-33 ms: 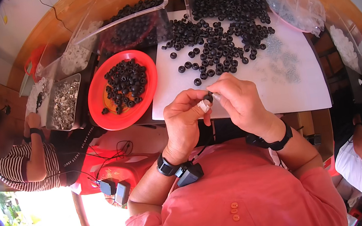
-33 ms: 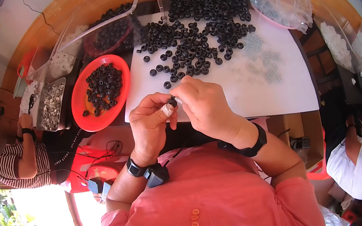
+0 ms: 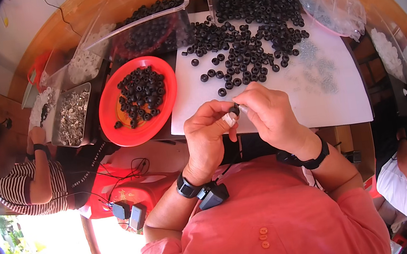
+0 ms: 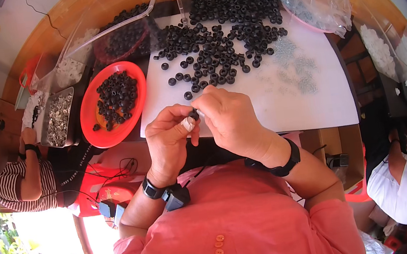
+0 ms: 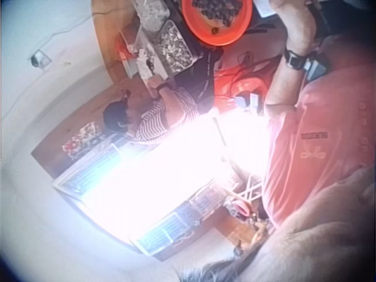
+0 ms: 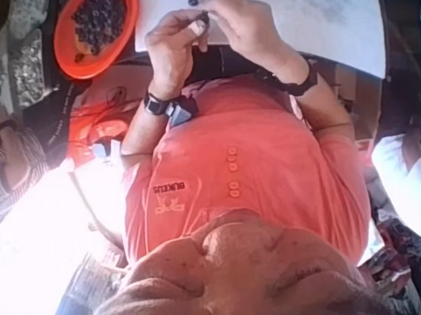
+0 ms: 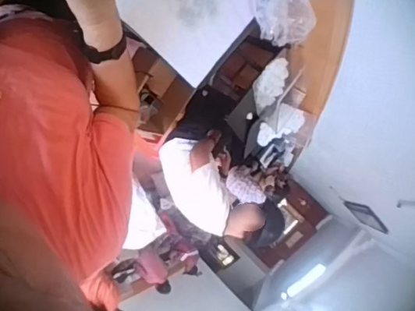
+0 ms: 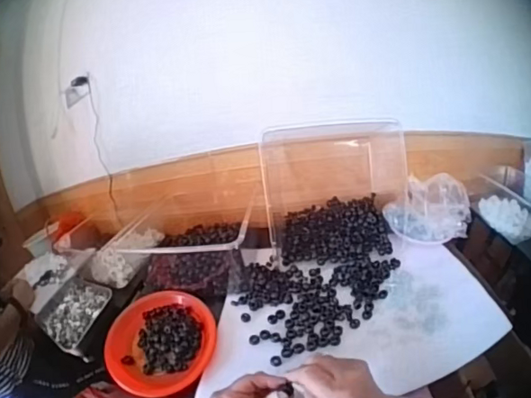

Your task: Assembling small black rings with white plastic components at a workshop table.

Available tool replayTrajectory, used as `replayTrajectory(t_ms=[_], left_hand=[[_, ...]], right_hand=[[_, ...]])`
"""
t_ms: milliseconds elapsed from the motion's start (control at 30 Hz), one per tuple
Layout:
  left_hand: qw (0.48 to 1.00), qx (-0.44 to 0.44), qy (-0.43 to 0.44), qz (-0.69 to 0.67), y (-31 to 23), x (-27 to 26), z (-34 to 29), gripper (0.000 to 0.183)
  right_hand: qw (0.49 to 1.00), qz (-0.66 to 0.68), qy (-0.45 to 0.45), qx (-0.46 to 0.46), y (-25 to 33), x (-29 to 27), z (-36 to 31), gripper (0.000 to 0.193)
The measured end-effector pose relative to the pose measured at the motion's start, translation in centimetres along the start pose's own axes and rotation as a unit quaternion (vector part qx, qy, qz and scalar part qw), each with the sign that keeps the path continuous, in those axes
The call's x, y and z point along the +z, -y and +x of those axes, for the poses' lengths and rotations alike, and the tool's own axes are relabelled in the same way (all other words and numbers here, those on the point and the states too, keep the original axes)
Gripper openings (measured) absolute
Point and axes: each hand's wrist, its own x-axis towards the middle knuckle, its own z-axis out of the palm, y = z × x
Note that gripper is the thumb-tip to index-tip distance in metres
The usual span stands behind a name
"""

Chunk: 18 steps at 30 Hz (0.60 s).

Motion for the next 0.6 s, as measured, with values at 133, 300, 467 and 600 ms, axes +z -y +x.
replayTrajectory(t_ms=[133, 300, 467, 600], left_hand=[[1.0, 0.007, -0.013, 0.027, -0.1, 0.4, 0.0, 0.014], [0.996, 0.024, -0.016, 0.085, -0.1, 0.8, -0.1, 0.014], [0.997, 0.017, -0.008, 0.07, -0.2, 0.6, -0.1, 0.014], [0.999, -0.028, -0.009, 0.023, -0.7, 0.4, 0.1, 0.014]], right_hand=[[0.998, -0.06, 0.019, -0.018, 0.4, -0.4, 0.7, 0.019], [0.999, -0.007, 0.041, 0.024, -0.2, -0.8, 0.5, 0.017], [0.999, 0.018, 0.034, 0.033, -0.2, -0.7, 0.3, 0.017], [0.992, 0.116, 0.033, 0.047, -1.0, -0.6, 0.0, 0.023]])
